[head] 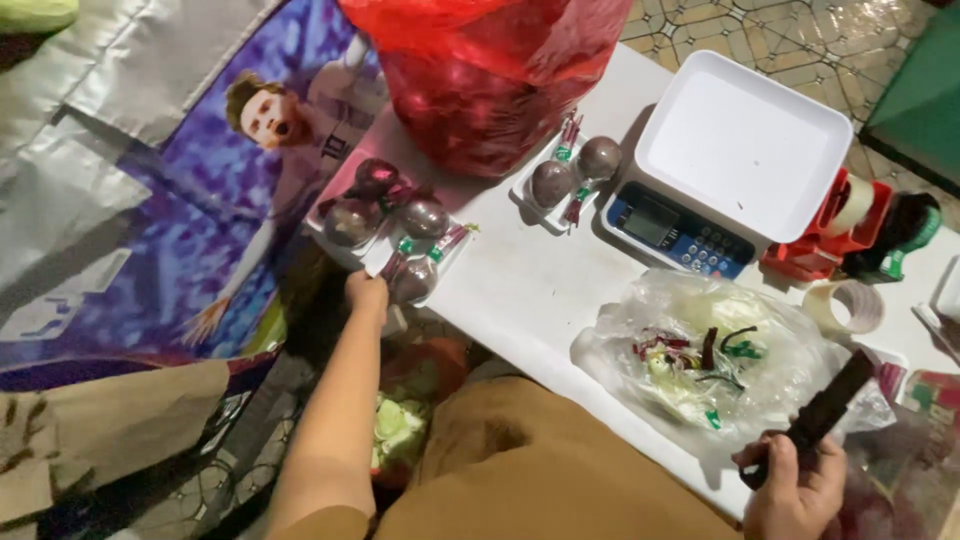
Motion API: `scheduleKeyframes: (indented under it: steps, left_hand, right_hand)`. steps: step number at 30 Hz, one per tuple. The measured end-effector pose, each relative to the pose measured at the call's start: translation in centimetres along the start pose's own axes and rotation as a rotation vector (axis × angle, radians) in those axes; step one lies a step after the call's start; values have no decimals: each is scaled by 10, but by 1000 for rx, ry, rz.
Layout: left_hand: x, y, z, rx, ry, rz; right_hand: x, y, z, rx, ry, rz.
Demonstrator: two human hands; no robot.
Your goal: Trimming the stems of beets with a knife and placing them into plastic bags
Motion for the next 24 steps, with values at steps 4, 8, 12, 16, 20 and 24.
scheduleKeyframes:
  steps: [4,8,12,16,20,24]
  left_hand:
    - [-3,10,-8,13,-217,-26]
    - [-1,24,-5,108,-324,29]
    - [7,44,18,239,-335,115]
    - [34,78,29,140,-305,183]
    - [70,113,17,332,-337,359]
    - [101,148,-6,235,-486,503]
  right_hand:
    - [7,4,15,14,14,64]
    - [13,4,27,33,-26,45]
    - [12,3,23,23,-87,53]
    - [12,4,22,18,-78,26]
    - [11,7,29,61,-84,30]
    - [4,12,22,55,-96,10]
Point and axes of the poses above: each hand's wrist, its own y-axis away from the middle knuckle, its own x-axis out of the palm, z = x × y, the point moved 3 cm from there along -y, towards the middle knuckle, and after that the axes turned 10 degrees about y, right-handed, at the moved point
